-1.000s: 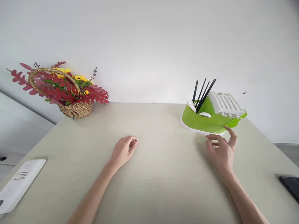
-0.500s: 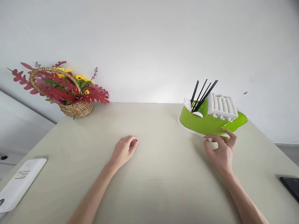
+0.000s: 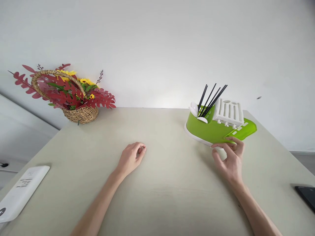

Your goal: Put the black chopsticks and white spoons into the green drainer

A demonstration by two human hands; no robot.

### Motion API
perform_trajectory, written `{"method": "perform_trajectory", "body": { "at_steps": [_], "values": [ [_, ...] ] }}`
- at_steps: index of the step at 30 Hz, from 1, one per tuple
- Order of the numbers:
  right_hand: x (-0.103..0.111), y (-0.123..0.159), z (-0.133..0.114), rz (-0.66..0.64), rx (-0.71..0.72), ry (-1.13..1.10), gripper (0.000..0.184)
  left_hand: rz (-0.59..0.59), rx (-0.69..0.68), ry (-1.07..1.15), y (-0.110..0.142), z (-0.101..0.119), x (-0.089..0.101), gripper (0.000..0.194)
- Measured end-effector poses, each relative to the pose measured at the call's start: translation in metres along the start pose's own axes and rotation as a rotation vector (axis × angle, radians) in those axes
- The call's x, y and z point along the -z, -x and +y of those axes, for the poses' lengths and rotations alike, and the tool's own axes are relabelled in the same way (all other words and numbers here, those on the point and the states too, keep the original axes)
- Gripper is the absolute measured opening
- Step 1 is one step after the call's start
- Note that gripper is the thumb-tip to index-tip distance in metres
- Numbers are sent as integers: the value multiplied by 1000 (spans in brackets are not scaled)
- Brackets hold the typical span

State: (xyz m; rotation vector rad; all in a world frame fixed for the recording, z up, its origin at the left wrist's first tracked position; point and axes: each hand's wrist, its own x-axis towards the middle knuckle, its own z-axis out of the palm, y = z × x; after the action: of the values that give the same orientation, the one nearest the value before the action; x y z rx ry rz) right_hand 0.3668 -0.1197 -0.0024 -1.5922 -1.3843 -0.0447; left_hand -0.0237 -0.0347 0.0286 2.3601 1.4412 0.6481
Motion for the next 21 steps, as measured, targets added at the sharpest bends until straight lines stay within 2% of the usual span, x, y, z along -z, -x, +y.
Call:
{"method": "perform_trajectory", "body": {
  "at_steps": [6, 16, 21],
  "values": [
    [-1, 2, -8, -72, 74, -95, 11, 5, -6, 3, 0, 2, 1, 23],
    [-9, 10, -31, -295, 209, -252, 15, -8, 7, -3, 0, 4, 2, 28],
    [-12, 15, -44, -397, 230, -311, 17, -11, -1, 5, -1, 6, 4, 27]
  ]
}}
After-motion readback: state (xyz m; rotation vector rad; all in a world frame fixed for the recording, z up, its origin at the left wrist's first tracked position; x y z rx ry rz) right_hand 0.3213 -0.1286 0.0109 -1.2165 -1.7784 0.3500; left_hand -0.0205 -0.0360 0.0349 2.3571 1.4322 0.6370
